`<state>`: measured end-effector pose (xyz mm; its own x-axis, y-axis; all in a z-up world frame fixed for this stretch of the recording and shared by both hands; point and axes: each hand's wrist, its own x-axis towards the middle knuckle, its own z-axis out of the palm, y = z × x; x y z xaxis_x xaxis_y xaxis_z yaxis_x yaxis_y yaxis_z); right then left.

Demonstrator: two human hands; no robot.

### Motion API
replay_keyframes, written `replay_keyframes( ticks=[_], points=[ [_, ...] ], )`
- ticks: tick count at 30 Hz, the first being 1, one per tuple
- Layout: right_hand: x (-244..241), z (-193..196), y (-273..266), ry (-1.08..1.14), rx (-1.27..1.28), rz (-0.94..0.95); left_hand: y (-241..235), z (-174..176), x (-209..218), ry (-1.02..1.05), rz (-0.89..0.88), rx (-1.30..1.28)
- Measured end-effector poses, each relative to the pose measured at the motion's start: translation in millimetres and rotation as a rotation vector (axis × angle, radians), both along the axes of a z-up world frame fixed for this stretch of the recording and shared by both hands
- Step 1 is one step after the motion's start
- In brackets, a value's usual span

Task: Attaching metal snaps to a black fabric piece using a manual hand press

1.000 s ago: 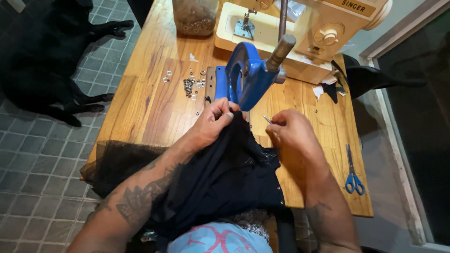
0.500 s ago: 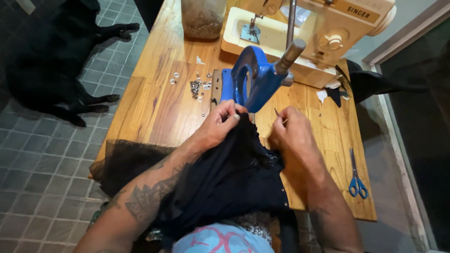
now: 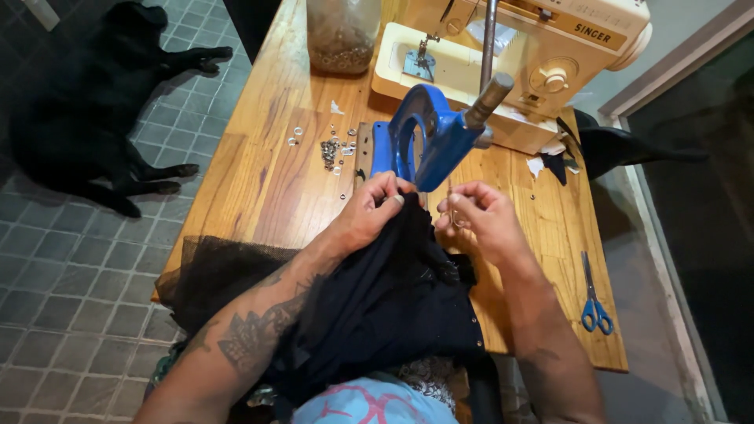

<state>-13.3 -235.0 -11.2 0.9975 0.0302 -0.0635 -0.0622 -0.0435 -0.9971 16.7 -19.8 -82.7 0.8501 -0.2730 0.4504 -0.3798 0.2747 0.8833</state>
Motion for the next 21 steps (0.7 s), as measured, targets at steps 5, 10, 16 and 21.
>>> replay_keyframes(
  ticks=[5, 10, 16, 21],
  points=[
    [-11, 31, -6, 0.001, 0.271, 0.198, -1, -2, 1, -0.007, 0.010, -0.006],
    [-16, 43, -20, 0.001, 0.171, 0.297, 1, -2, 1, -0.037, 0.002, 0.007],
    [-12, 67, -31, 0.170, 0.041, 0.550, 3, 25, -14, -0.027, -0.008, 0.005],
    [-1, 86, -14, 0.243, 0.081, 0.570, 5, 5, -1, -0.027, 0.003, 0.017]
  ],
)
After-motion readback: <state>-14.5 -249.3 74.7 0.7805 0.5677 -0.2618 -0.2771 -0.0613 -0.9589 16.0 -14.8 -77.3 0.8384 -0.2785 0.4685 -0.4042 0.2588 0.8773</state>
